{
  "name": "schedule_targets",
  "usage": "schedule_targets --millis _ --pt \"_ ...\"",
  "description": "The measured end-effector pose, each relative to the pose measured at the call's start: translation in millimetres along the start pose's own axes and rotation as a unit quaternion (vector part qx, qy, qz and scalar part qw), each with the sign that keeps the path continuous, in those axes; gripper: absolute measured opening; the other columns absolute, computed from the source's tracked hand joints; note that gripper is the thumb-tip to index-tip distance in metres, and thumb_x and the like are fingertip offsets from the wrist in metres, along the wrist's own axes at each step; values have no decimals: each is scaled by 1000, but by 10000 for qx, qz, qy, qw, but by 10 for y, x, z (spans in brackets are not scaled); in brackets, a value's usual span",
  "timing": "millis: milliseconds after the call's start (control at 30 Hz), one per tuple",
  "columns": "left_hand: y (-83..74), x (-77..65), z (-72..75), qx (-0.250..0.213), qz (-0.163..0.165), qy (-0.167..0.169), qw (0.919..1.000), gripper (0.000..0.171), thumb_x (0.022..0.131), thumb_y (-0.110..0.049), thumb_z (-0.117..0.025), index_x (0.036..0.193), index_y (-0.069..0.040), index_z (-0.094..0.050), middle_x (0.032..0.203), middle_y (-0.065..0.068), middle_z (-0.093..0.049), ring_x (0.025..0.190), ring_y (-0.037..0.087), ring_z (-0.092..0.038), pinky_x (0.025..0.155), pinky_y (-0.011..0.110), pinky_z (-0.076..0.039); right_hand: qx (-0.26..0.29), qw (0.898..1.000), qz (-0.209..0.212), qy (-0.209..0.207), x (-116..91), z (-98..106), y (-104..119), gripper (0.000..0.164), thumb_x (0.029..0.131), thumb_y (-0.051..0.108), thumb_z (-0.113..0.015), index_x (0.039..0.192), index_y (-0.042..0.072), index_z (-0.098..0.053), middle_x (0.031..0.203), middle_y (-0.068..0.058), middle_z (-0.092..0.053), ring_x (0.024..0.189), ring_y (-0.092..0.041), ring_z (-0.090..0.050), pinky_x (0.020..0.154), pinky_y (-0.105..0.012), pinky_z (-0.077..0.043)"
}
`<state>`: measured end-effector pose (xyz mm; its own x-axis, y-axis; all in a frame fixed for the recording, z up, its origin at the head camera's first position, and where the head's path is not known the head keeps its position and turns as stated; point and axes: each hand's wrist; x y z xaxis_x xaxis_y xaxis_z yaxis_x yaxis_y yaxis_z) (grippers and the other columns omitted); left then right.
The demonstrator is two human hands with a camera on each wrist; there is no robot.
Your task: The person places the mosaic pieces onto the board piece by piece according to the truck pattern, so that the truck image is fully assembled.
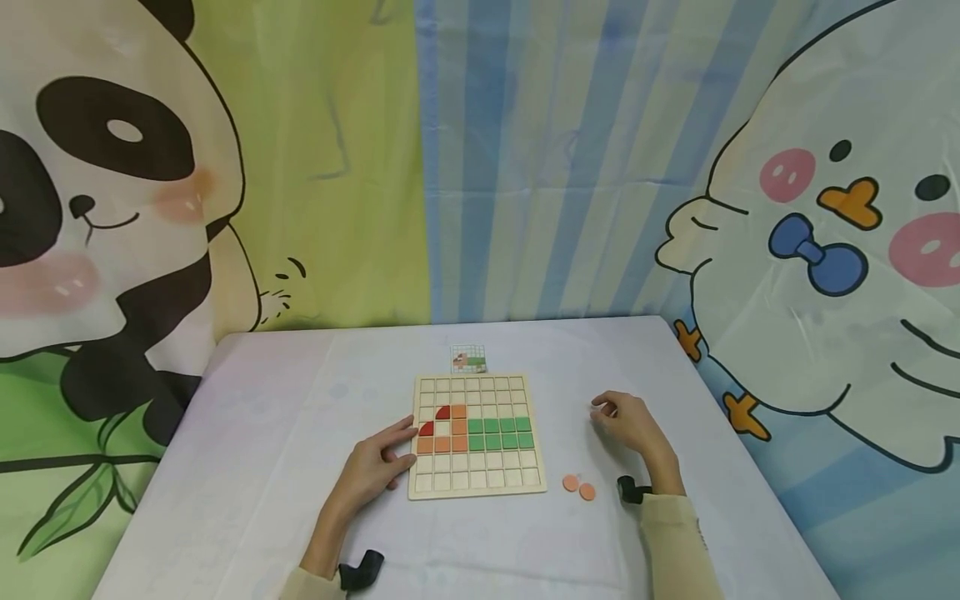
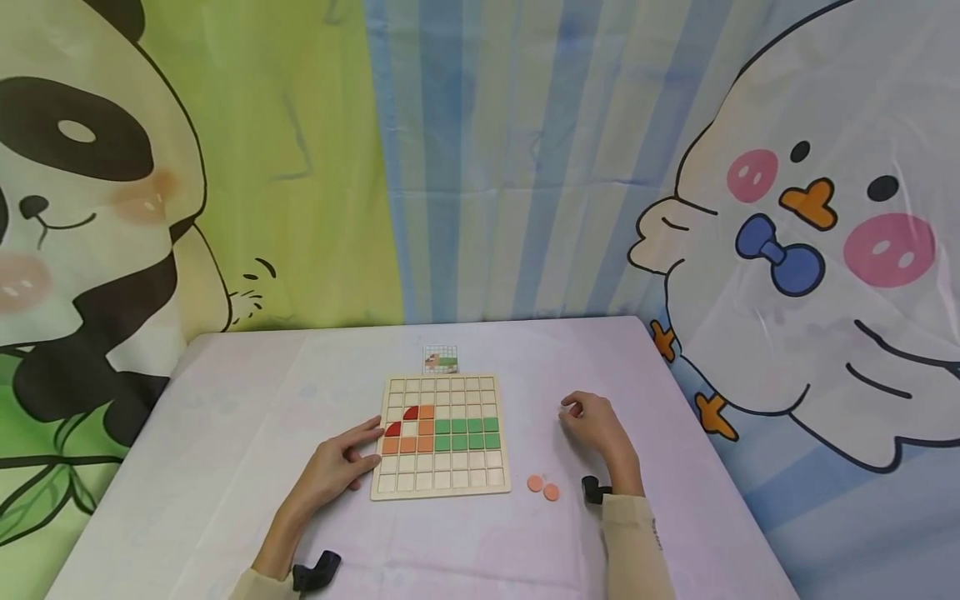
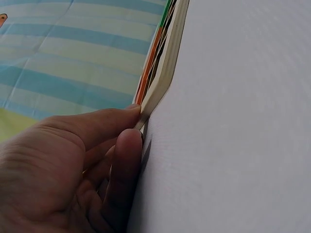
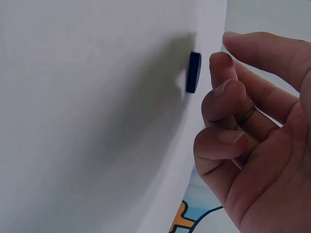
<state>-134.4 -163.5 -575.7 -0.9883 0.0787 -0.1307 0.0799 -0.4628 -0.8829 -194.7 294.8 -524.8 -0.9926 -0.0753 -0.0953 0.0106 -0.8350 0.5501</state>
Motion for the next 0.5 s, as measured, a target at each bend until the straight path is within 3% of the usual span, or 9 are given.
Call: schedule_targets --millis 500 --pt "28 8 11 -91 19 67 9999 54 93 -13 -82 144 -18 -67 161 -12 -54 55 14 -58 50 26 -47 -17 9994 -305 155 -35 27 -134 28 97 17 -72 120 1 -73 93 -10 -69 83 -21 -58 71 -33 -48"
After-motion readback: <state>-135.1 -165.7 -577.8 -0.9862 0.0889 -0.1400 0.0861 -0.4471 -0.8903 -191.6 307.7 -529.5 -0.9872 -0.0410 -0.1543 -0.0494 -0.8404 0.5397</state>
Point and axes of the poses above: each hand's wrist, its own x-axis towards the middle knuckle, its own z-axis out of the back of the hand, y = z × x
